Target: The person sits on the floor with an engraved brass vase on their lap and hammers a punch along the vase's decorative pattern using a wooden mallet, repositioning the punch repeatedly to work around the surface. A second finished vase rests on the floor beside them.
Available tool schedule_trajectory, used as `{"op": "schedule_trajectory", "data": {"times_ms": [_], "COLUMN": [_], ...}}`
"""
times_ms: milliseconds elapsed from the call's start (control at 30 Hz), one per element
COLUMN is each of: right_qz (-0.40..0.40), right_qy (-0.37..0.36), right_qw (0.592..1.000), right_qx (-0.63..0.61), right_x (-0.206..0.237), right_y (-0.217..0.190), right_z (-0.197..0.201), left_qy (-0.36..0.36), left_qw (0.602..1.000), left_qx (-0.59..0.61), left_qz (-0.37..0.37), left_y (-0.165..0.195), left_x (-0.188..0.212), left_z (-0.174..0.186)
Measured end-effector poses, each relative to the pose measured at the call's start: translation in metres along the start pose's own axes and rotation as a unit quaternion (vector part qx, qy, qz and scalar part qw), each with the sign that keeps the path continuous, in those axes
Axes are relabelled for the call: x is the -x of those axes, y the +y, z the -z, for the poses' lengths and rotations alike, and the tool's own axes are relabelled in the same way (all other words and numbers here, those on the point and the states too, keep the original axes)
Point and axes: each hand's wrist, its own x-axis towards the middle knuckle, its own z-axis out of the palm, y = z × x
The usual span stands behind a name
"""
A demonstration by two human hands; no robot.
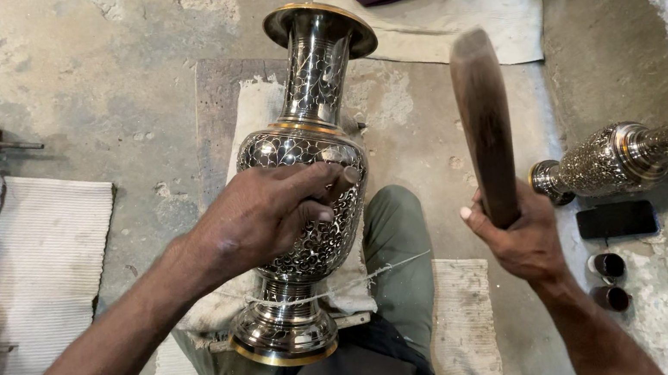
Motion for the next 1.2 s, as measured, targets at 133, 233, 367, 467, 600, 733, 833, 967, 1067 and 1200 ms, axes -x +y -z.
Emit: {"op": "schedule_trajectory", "data": {"times_ms": [133, 233, 367, 467, 600, 733, 833, 967, 1067, 1200], "right_qz": [-0.032, 0.022, -0.006, 0.029, -0.006, -0.018, 0.047, 0.121, 0.065, 0.065], "right_qy": [-0.005, 0.028, 0.009, 0.012, -0.040, -0.019, -0.007, 0.009, -0.011, -0.030], "right_qw": [0.994, 0.994, 0.998, 0.999, 0.998, 0.986, 0.995, 0.985, 0.998, 0.996], "right_qx": [0.100, 0.101, 0.068, -0.027, 0.052, 0.164, -0.092, 0.124, 0.021, 0.055], "right_x": [-0.007, -0.011, -0.014, -0.016, -0.023, -0.028, -0.026, -0.030, -0.034, -0.034], "right_y": [-0.007, -0.012, -0.018, -0.023, -0.022, -0.020, -0.028, -0.044, -0.049, -0.044], "right_z": [0.006, 0.007, 0.003, -0.001, 0.000, -0.004, -0.009, -0.005, -0.004, -0.006], "left_qy": [0.000, 0.018, 0.013, 0.017, 0.018, 0.010, 0.024, 0.003, 0.007, 0.015], "left_qw": [1.000, 0.999, 1.000, 1.000, 1.000, 1.000, 1.000, 1.000, 1.000, 0.999], "left_qx": [0.009, 0.019, -0.013, -0.010, 0.002, -0.007, -0.012, -0.011, -0.019, -0.005], "left_qz": [0.005, -0.028, -0.012, -0.009, -0.009, 0.002, -0.015, -0.001, -0.011, -0.036], "left_y": [0.001, 0.001, 0.002, 0.003, 0.004, 0.003, -0.001, -0.004, -0.006, -0.006], "left_x": [-0.001, -0.001, 0.000, -0.001, -0.001, 0.001, 0.002, 0.002, 0.002, 0.002], "left_z": [0.000, 0.001, 0.001, 0.000, 0.000, -0.001, -0.002, -0.003, -0.004, -0.004]}}
